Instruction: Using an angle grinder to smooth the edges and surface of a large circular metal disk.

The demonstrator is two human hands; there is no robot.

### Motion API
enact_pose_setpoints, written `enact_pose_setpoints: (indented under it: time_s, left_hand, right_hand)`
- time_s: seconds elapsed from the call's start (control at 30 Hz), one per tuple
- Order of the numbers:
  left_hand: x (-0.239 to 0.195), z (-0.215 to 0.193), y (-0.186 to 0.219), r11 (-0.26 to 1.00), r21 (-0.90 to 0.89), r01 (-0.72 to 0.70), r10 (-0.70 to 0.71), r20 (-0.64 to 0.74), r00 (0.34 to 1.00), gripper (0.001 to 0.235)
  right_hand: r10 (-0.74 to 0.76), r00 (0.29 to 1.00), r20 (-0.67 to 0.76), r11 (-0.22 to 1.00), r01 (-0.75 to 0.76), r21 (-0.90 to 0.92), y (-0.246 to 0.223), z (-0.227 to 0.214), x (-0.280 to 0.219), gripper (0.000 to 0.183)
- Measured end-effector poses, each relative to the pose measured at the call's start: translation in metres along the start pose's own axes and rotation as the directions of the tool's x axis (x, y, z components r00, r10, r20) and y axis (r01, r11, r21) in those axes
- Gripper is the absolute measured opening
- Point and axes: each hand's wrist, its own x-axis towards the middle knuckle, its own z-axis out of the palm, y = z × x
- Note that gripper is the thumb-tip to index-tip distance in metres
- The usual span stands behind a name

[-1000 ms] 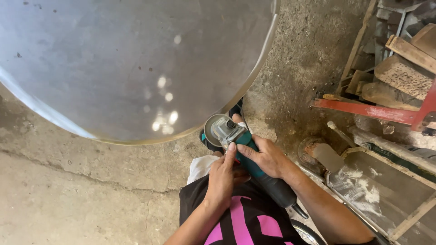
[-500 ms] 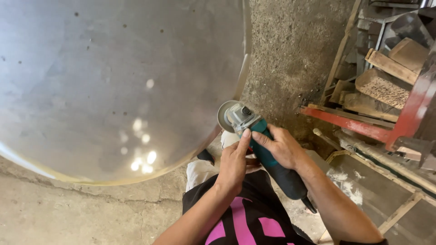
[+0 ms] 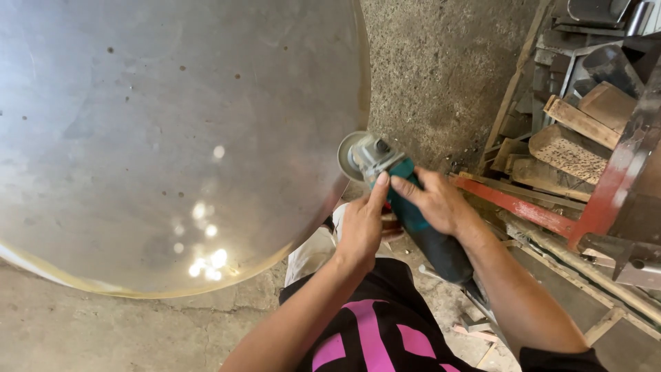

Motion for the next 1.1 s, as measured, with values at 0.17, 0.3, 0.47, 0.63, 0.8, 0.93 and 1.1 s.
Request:
enact_pose_setpoints:
  time_s: [0.17, 0.3, 0.47, 0.63, 0.8, 0.93, 1.1]
  left_hand:
    - [-0.042, -0.035, -0.046, 0.987, -0.059, 0.153, -0.154, -0.01, 0.988, 0.076]
    - [-0.07, -0.059, -0.066, 0.983, -0.09, 0.158, -0.158, 0.012, 0.987, 0.073]
    - [-0.072, -0.061, -0.057, 0.973, -0.116, 0.199, -0.194, 0.053, 0.98, 0.069]
    - [-0.047, -0.052, -0.059, 0.984, -0.101, 0.149, -0.144, 0.051, 0.988, 0.072]
    - [-0.023, -0.033, -0.044, 0.988, -0.104, 0.11, -0.107, 0.043, 0.993, 0.075]
    - [-0.01, -0.011, -0.022, 0.989, -0.107, 0.104, -0.101, 0.039, 0.994, 0.075]
    - [0.011, 0.017, 0.018, 0.989, -0.122, 0.077, -0.074, 0.028, 0.997, 0.073]
  right_hand:
    - [0.234, 0.959, 0.159, 0.972, -0.226, -0.067, 0.013, 0.039, -0.045, 0.07]
    - [0.104, 0.973, 0.205, 0.994, -0.109, 0.012, -0.001, 0.065, -0.072, 0.07]
    - [-0.061, 0.993, 0.103, 0.998, 0.061, 0.005, 0.0, 0.073, -0.076, 0.068]
    - [0.12, 0.985, 0.128, 0.993, -0.118, -0.018, 0.008, 0.059, -0.063, 0.066]
    - [0.052, 0.995, 0.083, 0.998, -0.051, -0.022, -0.003, 0.033, -0.041, 0.067]
    - [0.122, 0.987, 0.106, 0.992, -0.122, -0.007, -0.009, 0.008, -0.019, 0.064]
    - [0.068, 0.99, 0.124, 0.998, -0.068, -0.004, -0.026, -0.03, 0.018, 0.062]
